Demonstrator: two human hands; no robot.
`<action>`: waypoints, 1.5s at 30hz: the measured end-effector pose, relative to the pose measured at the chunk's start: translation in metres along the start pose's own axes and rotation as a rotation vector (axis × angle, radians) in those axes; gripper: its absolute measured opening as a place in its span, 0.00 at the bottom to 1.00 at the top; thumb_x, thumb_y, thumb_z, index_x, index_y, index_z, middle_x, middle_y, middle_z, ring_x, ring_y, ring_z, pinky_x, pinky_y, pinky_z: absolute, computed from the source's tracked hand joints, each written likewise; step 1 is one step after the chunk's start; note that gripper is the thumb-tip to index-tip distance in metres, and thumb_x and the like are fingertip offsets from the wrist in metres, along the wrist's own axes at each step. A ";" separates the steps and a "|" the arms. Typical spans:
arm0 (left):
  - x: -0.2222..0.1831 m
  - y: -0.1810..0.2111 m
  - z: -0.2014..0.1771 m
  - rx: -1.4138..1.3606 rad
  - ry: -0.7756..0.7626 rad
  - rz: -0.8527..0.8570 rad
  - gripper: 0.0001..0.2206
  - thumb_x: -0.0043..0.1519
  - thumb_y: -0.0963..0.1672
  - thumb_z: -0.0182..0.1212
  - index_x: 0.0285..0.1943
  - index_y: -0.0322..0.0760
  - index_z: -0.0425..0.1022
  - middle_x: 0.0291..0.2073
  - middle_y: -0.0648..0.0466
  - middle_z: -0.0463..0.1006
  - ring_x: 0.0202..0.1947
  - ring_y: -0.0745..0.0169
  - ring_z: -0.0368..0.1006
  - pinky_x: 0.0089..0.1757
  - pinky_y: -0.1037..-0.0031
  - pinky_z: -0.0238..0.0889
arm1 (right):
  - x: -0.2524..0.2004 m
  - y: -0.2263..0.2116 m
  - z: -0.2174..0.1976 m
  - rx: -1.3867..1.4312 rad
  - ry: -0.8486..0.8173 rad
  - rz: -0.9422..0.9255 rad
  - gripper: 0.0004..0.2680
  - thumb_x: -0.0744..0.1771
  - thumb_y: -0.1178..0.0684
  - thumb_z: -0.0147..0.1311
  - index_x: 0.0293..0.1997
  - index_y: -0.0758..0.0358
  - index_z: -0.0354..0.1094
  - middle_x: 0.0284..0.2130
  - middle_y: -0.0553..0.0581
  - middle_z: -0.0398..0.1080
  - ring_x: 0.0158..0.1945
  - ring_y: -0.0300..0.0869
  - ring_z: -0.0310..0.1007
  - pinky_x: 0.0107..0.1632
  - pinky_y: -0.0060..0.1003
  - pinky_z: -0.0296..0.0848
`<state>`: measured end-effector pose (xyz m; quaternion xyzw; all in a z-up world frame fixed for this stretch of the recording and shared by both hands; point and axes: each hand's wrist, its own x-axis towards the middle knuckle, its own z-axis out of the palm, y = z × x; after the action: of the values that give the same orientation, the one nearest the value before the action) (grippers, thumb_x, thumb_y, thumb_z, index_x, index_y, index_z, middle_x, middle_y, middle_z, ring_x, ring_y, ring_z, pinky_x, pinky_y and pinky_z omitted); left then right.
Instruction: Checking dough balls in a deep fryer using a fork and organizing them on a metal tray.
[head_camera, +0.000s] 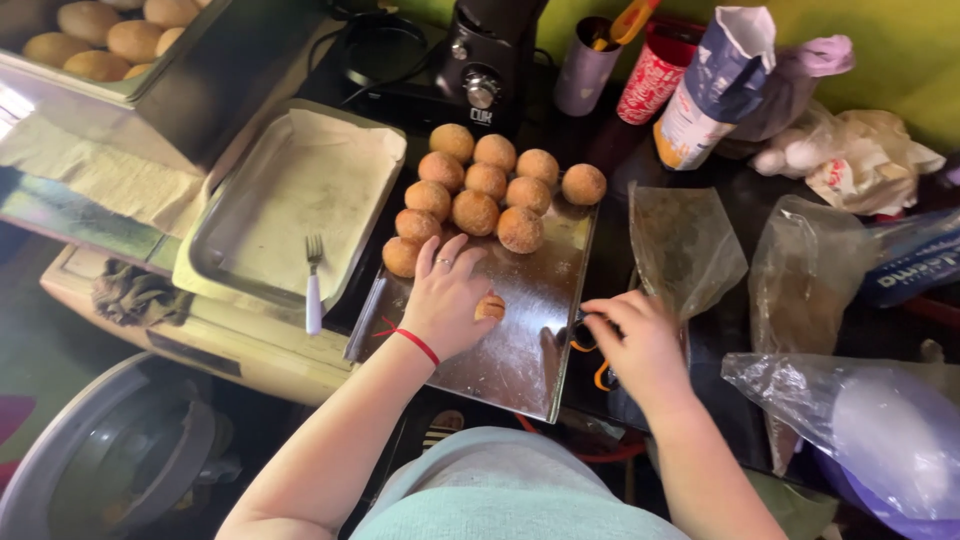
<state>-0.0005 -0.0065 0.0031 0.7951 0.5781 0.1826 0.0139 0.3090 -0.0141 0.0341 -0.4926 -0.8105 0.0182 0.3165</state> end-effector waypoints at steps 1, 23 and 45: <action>-0.002 0.001 -0.003 -0.010 -0.008 -0.006 0.19 0.46 0.54 0.76 0.43 0.49 0.86 0.65 0.53 0.75 0.79 0.46 0.55 0.74 0.41 0.35 | -0.002 -0.006 0.010 0.000 -0.024 -0.018 0.02 0.66 0.48 0.68 0.39 0.41 0.82 0.33 0.42 0.76 0.40 0.44 0.77 0.46 0.40 0.74; -0.027 -0.013 -0.013 -0.013 0.240 -0.109 0.10 0.66 0.54 0.64 0.44 0.54 0.85 0.62 0.57 0.77 0.77 0.50 0.60 0.73 0.44 0.40 | -0.033 0.017 -0.009 -0.318 -0.228 -0.271 0.12 0.64 0.53 0.53 0.52 0.42 0.74 0.45 0.44 0.73 0.47 0.46 0.73 0.44 0.44 0.70; -0.020 -0.003 -0.001 0.053 0.014 -0.002 0.18 0.53 0.51 0.70 0.51 0.48 0.85 0.72 0.45 0.70 0.80 0.31 0.50 0.74 0.33 0.30 | 0.014 -0.020 -0.057 0.095 -0.766 0.346 0.20 0.66 0.57 0.60 0.64 0.38 0.71 0.67 0.34 0.74 0.37 0.38 0.81 0.49 0.37 0.78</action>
<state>-0.0088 -0.0245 -0.0027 0.7934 0.5834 0.1730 -0.0110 0.3190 -0.0285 0.0933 -0.5638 -0.7733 0.2900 0.0072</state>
